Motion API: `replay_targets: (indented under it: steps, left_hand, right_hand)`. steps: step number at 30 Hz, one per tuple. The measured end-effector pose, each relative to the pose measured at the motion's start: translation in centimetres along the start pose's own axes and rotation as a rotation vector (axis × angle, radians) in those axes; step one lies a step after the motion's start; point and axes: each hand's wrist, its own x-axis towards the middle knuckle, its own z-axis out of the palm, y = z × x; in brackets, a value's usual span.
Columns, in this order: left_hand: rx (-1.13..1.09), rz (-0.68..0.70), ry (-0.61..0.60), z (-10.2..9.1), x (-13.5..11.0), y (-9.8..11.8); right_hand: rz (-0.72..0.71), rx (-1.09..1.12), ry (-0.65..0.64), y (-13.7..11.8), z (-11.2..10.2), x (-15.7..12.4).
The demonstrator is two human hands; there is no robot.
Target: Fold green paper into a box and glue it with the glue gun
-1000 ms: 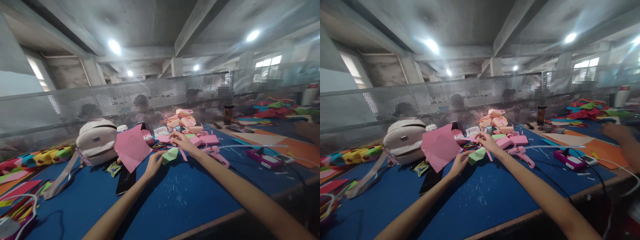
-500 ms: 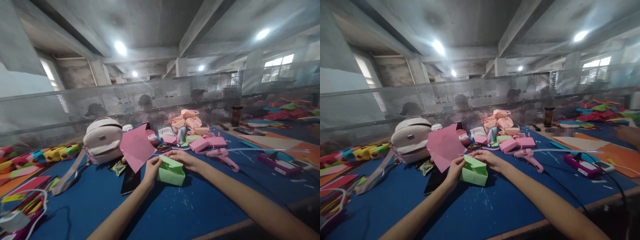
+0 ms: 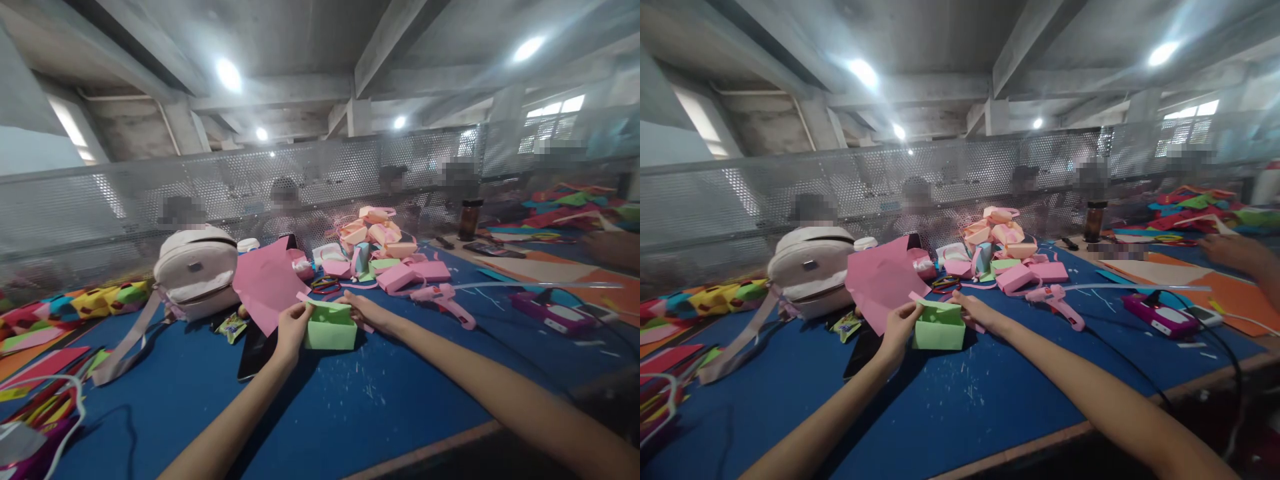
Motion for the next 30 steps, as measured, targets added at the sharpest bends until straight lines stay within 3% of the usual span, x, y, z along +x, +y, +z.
replay_targets:
  steps: [5,11,16,30]
  left_hand:
    - [-0.027,0.011,-0.019,0.2,-0.4,0.5]
    - [-0.072,-0.004,-0.050,0.7,-0.7,1.0]
    - [-0.077,-0.097,-0.047,0.4,-0.4,0.8]
    - [-0.076,-0.117,0.010,0.5,-0.6,0.6]
  right_hand:
    - [-0.137,-0.255,0.107,-0.8,0.7,-0.6]
    - [-0.180,-0.440,0.216,-1.4,1.1,-1.3]
    - [-0.179,-0.464,0.210,-1.4,1.2,-1.2]
    - [-0.195,-0.404,0.194,-0.4,1.5,-1.2]
